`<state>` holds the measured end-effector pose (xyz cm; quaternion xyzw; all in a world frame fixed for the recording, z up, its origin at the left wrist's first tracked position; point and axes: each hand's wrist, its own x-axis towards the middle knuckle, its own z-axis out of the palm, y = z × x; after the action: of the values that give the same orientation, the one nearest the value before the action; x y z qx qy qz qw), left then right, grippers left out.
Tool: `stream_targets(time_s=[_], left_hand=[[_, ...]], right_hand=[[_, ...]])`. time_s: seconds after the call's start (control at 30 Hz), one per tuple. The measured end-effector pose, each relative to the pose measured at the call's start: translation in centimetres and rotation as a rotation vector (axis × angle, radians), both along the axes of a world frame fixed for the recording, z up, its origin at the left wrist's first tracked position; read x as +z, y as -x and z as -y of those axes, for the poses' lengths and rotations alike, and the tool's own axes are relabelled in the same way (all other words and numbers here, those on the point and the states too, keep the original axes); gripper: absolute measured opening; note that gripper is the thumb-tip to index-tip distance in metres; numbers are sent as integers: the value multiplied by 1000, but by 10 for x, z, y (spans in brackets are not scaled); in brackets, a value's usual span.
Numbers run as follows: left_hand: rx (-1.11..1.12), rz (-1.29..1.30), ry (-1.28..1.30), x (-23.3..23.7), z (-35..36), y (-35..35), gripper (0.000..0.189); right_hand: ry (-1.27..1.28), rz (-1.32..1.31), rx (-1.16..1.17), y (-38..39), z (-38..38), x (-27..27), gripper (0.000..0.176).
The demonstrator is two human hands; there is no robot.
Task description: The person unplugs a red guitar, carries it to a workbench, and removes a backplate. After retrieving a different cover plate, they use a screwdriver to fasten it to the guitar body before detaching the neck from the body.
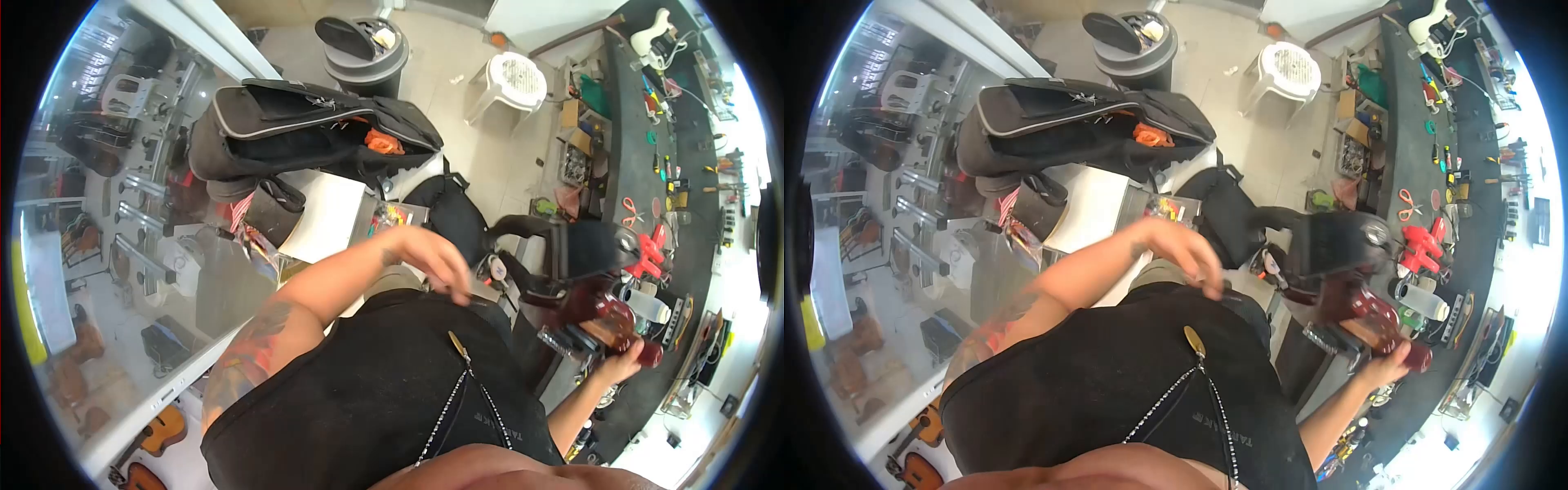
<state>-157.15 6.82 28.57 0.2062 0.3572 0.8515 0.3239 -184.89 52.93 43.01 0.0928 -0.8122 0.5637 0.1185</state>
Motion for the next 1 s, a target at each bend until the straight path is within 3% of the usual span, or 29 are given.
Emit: stream_targets(time_s=[0.03,0.07,0.13,0.17,0.2,0.23,0.3,0.37,0.43,0.5,0.53,0.63,0.67,0.77,0.83,0.9,0.93,1.0], left_hand=[[-31,276,-58,-21,39,-20,49],[121,407,-54,-48,75,-32,47],[783,771,-112,-138,123,-36,33],[1263,766,-20,-165,143,-32,22],[1596,1047,52,-193,167,-23,18],[1687,1101,68,-233,194,-26,18],[1778,1063,4,-296,241,-33,18],[1950,1165,-103,-314,274,-21,38],[1996,1225,-55,-311,300,-11,38],[1877,922,-2,-372,324,-32,42],[1944,1044,-80,-308,313,-16,41],[1997,962,152,-295,299,-22,50],[1910,907,305,-322,302,-28,56],[1928,724,432,-325,280,-27,63],[1996,775,503,-286,257,-13,74],[2063,756,548,-276,244,-2,78],[2115,555,486,-267,239,6,74],[2142,438,418,-248,224,14,65]], right_hand=[[-75,-14,-71,-4,-5,10,51],[-80,15,-95,-9,-9,19,52],[-126,47,-211,-23,-4,35,54],[-138,102,-278,-29,-10,40,57],[-116,93,-281,-39,1,46,58],[-98,83,-284,-50,11,52,59],[-26,146,-311,-52,-8,52,62],[52,246,-172,-53,-33,54,65],[85,333,-175,-62,-29,58,68],[17,220,-380,-73,-28,57,73],[81,250,-402,-80,-25,58,73],[79,268,-375,-101,-17,58,65],[164,269,-410,-102,-23,54,65],[210,321,-466,-109,-35,52,63],[268,354,-485,-114,-32,52,62],[158,351,-466,-118,-46,52,62],[198,364,-454,-121,-43,52,59],[128,350,-406,-125,-69,49,58]])
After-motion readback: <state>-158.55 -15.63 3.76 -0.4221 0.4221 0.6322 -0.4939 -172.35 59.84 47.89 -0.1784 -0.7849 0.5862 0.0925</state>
